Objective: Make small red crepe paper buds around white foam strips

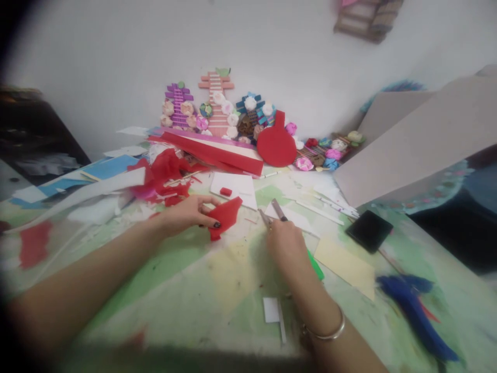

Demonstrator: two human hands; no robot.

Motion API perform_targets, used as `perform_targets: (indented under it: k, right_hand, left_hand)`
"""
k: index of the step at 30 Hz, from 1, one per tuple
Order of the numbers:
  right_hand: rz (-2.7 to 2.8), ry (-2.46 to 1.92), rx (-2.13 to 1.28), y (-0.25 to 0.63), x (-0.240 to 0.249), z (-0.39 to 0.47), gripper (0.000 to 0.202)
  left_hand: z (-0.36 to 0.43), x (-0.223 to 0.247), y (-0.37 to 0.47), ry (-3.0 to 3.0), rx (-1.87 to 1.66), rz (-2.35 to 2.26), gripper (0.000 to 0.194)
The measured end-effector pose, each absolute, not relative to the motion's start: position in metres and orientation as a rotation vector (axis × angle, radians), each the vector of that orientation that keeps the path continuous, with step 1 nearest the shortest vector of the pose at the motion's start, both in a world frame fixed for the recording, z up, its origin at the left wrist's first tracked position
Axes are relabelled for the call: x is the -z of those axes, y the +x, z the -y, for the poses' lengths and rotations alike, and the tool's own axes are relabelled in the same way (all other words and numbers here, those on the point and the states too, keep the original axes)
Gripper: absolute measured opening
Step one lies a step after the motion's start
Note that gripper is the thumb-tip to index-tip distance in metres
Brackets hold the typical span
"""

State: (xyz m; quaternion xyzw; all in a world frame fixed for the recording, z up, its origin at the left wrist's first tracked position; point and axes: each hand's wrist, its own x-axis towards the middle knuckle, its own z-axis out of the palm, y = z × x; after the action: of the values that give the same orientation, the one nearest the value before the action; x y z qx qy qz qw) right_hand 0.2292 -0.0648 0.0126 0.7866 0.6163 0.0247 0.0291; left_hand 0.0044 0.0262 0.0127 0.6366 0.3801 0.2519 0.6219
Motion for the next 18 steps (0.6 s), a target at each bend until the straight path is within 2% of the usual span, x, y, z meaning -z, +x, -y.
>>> perform_targets:
  k: [7,12,18]
  right_hand:
    - [-2.114,2.369,-0.219,0.211,-0.019,0.063,0.027]
    - [-2.727,2.093,0.194,0.191,-0.010,0.027,0.017]
    - [-3.108,1.898,0.492,0.165,0.012,-0.010,0.035]
  left_hand:
    - [-0.026,-0.019,0.004,1.573,-0.596,-0.835,0.019]
    - [-0.029,-0.019,0.002,1.568,-0.620,-0.800,0.016]
    - [-0.033,-0.020,-0.003,1.503,-0.710,-0.842,0.011]
